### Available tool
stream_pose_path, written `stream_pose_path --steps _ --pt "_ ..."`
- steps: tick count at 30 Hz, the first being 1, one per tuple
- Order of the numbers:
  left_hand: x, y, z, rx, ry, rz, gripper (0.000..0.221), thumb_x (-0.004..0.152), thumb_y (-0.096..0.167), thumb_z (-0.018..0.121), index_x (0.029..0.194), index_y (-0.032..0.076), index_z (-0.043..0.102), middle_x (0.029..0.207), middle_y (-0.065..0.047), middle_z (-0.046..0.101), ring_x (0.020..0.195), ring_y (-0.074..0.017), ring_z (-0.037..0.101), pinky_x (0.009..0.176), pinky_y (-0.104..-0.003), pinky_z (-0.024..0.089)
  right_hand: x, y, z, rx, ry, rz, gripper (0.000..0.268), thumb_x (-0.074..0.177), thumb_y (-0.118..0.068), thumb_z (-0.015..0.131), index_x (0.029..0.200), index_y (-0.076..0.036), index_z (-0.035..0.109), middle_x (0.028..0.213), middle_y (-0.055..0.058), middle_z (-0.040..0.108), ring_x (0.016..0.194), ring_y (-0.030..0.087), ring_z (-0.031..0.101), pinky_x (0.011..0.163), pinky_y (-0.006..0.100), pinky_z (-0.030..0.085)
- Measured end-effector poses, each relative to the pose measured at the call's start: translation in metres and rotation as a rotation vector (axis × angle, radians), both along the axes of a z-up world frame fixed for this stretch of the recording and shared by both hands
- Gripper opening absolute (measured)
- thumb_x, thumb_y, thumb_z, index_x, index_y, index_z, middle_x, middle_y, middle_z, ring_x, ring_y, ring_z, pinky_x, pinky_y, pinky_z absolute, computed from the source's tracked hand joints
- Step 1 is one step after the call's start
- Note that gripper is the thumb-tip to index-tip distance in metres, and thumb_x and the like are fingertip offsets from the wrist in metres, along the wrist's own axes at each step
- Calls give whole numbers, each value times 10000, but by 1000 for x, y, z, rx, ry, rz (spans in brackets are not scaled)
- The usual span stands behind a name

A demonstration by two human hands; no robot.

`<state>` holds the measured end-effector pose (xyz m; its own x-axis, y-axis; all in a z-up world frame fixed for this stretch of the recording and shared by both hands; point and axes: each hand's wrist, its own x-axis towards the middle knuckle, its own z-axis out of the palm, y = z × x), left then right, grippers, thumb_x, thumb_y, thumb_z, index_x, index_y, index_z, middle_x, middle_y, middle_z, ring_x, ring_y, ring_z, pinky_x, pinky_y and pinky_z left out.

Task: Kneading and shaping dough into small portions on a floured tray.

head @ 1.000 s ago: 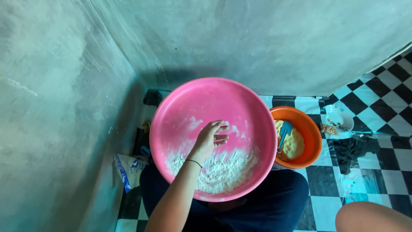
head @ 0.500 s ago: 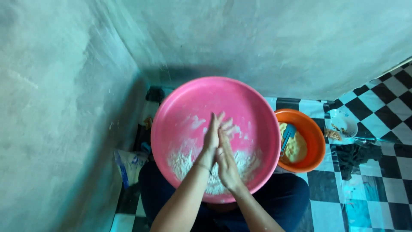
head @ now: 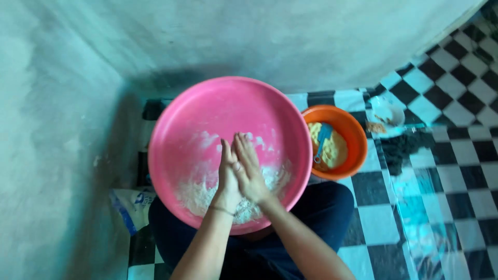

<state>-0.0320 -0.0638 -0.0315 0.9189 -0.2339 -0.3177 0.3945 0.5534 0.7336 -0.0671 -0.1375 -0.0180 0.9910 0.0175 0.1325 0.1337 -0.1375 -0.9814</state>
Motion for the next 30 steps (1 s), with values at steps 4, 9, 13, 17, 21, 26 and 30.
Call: stream_pose_path --steps 4,9,13,17,21,26,30 --pt "-28 -7 7 99 25 -111 530 1057 486 366 1394 150 601 1298 -163 647 1057 -334 665 883 -458 544 18 -89 -26 -225 7 -304 460 1091 -366 454 1517 -201 504 1499 122 522 1400 331 441 1145 426 361" --pt "-23 14 14 434 -196 22 403 1044 200 526 1430 102 586 990 -202 782 673 -257 780 576 -297 637 -4 -221 -71 -79 185 -544 346 1059 -232 575 1383 -138 648 1123 119 766 833 233 780 703 310 643" --pt "-41 -9 8 654 -280 -56 437 1027 132 527 1459 63 518 1166 -150 726 851 -182 731 680 -252 606 -26 -325 -258 -426 654 -653 360 976 -454 631 1286 -273 636 1066 39 757 925 218 736 801 368 608" --pt "-101 -71 68 647 -612 -297 138 975 56 526 1031 11 645 1233 -115 705 720 -150 667 625 -262 596 -3 -286 -289 -742 590 -560 577 878 -397 719 1233 -4 490 1179 303 618 1033 519 628 875 586 513" --pt "-128 -121 48 624 -806 -528 259 931 -1 574 1181 25 637 885 -77 703 676 -192 634 617 -311 524 24 -277 -242 -900 835 -468 566 955 -414 674 1342 -82 427 1228 172 625 1022 368 694 805 506 595" --pt "-131 -182 -65 848 -804 -491 176 865 0 573 1038 13 545 952 -172 622 836 -351 629 775 -427 515 20 -295 -217 -1017 887 -385 919 893 -217 720 1638 -221 182 1443 130 531 1028 381 701 770 540 579" --pt "-105 -232 -133 1128 -798 -494 310 879 34 550 1171 136 538 1059 -111 596 1009 -416 606 760 -537 531 -15 -329 -155 -581 798 -432 697 931 -284 553 1560 -137 289 1297 402 587 1238 600 553 1080 663 438"
